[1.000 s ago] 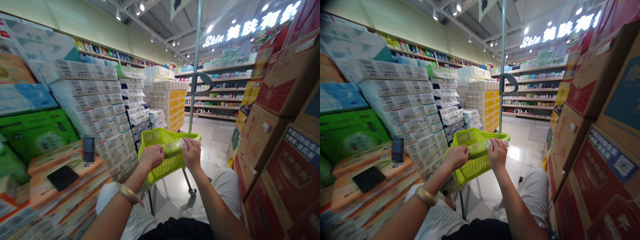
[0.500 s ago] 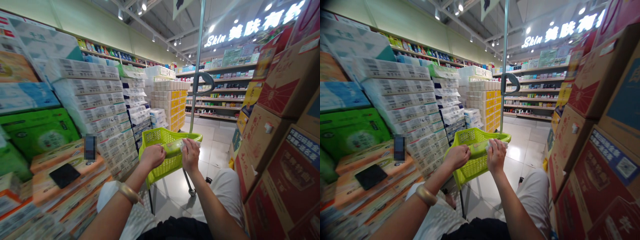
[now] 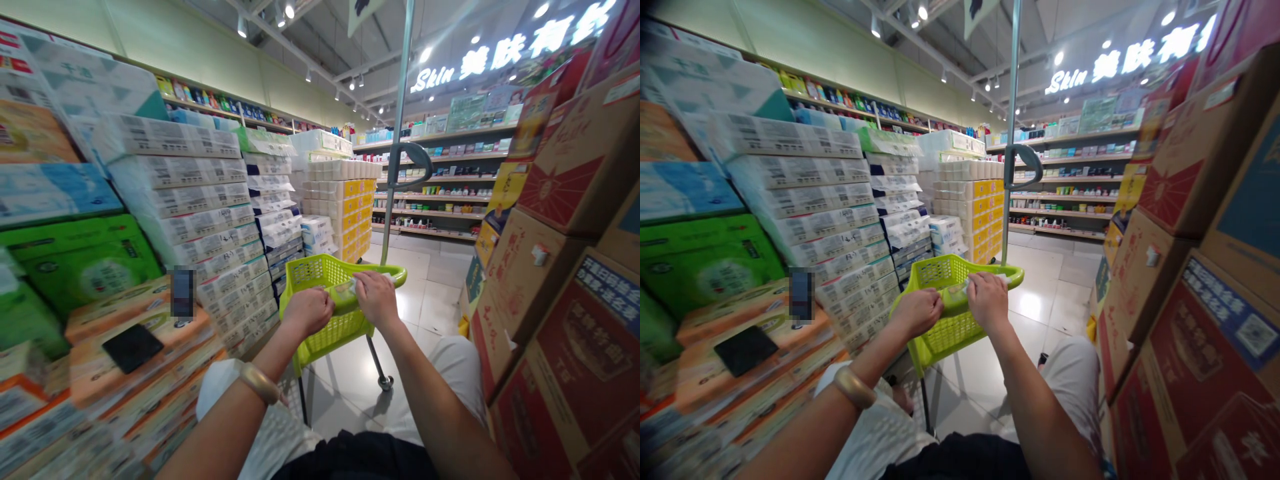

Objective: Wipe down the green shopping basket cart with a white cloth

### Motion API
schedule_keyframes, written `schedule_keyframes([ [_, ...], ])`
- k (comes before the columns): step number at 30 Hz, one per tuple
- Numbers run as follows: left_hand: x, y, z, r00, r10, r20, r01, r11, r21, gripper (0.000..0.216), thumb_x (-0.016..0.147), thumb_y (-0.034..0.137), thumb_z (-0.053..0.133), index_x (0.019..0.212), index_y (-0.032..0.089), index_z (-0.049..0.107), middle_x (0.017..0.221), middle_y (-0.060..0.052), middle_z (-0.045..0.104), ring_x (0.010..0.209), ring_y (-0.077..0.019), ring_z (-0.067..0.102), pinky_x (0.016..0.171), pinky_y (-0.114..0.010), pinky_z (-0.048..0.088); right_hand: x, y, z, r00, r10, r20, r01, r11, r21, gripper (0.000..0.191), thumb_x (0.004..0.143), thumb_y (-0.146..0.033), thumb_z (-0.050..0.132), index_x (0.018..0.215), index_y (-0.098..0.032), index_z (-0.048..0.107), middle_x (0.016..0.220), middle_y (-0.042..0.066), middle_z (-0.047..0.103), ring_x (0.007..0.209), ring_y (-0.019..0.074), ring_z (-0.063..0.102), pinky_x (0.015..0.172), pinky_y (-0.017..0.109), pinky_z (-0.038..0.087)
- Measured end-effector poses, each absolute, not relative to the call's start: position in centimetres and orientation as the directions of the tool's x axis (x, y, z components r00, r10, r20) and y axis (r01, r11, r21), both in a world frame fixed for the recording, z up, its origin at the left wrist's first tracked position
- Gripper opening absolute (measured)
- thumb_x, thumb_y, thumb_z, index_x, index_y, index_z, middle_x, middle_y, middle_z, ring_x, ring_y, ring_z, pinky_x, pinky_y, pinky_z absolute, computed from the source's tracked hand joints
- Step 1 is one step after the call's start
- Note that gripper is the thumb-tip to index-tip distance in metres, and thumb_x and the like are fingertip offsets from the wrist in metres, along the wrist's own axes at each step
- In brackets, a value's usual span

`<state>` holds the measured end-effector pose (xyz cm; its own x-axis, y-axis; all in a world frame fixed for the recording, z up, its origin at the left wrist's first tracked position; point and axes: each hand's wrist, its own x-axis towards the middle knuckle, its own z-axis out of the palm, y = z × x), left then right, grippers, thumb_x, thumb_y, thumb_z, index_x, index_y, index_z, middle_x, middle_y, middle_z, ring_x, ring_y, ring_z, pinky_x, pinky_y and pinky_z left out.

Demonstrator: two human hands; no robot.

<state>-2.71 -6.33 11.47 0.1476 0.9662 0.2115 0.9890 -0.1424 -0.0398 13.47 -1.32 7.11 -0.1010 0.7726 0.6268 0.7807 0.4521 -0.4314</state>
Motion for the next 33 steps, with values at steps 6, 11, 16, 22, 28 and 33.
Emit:
schedule_keyframes([
  [6,-2.5,-6.3,11.5,0.173,0.963,0.208,0.985,-0.174,-0.015,0.042,0.092,0.032,0.032,0.093,0.017,0.071,0.103,-0.010,0.070,0.093,-0.0233,0.066,0.080,-0.033,0.048,11.4,-1.9,9.8,-0.449,0.757,0.475,0.757,0.604,-0.248,0.034,0.095,-0.030,0.038,0.116,-0.028,0.065,0.115,0.003,0.067,0.107,0.0184,0.057,0.097,0.033,0.035],
  [11,-2.7,-6.5,11.5,0.140,0.969,0.205,0.990,-0.139,-0.021,0.039,0.092,0.033,0.034,0.090,0.018,0.070,0.102,-0.010,0.070,0.090,-0.0225,0.067,0.078,-0.032,0.047,11.8,-1.0,11.6,-0.476,0.821,0.315,0.810,0.549,-0.207,0.033,0.094,-0.034,0.038,0.110,-0.028,0.067,0.110,0.004,0.069,0.103,0.0197,0.062,0.089,0.032,0.041],
  [16,-2.7,-6.3,11.4,0.122,0.970,0.210,0.993,-0.120,-0.023,0.040,0.092,0.033,0.033,0.088,0.018,0.070,0.098,-0.010,0.070,0.089,-0.0221,0.067,0.077,-0.032,0.047,12.5,0.4,12.2,-0.382,0.889,0.253,0.881,0.433,-0.192,0.035,0.093,-0.033,0.038,0.105,-0.021,0.068,0.107,0.012,0.069,0.099,0.0249,0.064,0.082,0.035,0.045],
  [22,-2.5,-6.3,11.7,0.115,0.974,0.195,0.993,-0.116,-0.010,0.038,0.091,0.033,0.034,0.091,0.020,0.069,0.101,-0.008,0.069,0.093,-0.0232,0.066,0.078,-0.033,0.046,10.7,-0.1,12.0,-0.482,0.834,0.268,0.806,0.542,-0.236,0.042,0.089,-0.035,0.045,0.129,-0.028,0.054,0.119,0.005,0.067,0.104,0.0218,0.063,0.085,0.031,0.045],
  [28,-2.6,-6.3,11.6,0.112,0.975,0.192,0.994,-0.112,-0.010,0.041,0.092,0.034,0.032,0.088,0.019,0.070,0.100,-0.009,0.069,0.092,-0.0222,0.066,0.079,-0.032,0.046,11.8,1.7,12.7,-0.392,0.905,0.165,0.861,0.424,-0.281,0.039,0.088,-0.037,0.046,0.114,-0.016,0.065,0.106,0.013,0.070,0.097,0.0276,0.065,0.076,0.033,0.045],
  [33,-2.7,-6.0,11.4,0.132,0.969,0.210,0.991,-0.130,-0.022,0.039,0.092,0.034,0.033,0.092,0.019,0.069,0.098,-0.009,0.069,0.091,-0.0227,0.067,0.078,-0.032,0.046,10.4,0.9,12.7,-0.456,0.874,0.167,0.828,0.486,-0.279,0.036,0.087,-0.035,0.046,0.116,-0.021,0.064,0.108,0.009,0.070,0.096,0.0234,0.065,0.075,0.030,0.044],
])
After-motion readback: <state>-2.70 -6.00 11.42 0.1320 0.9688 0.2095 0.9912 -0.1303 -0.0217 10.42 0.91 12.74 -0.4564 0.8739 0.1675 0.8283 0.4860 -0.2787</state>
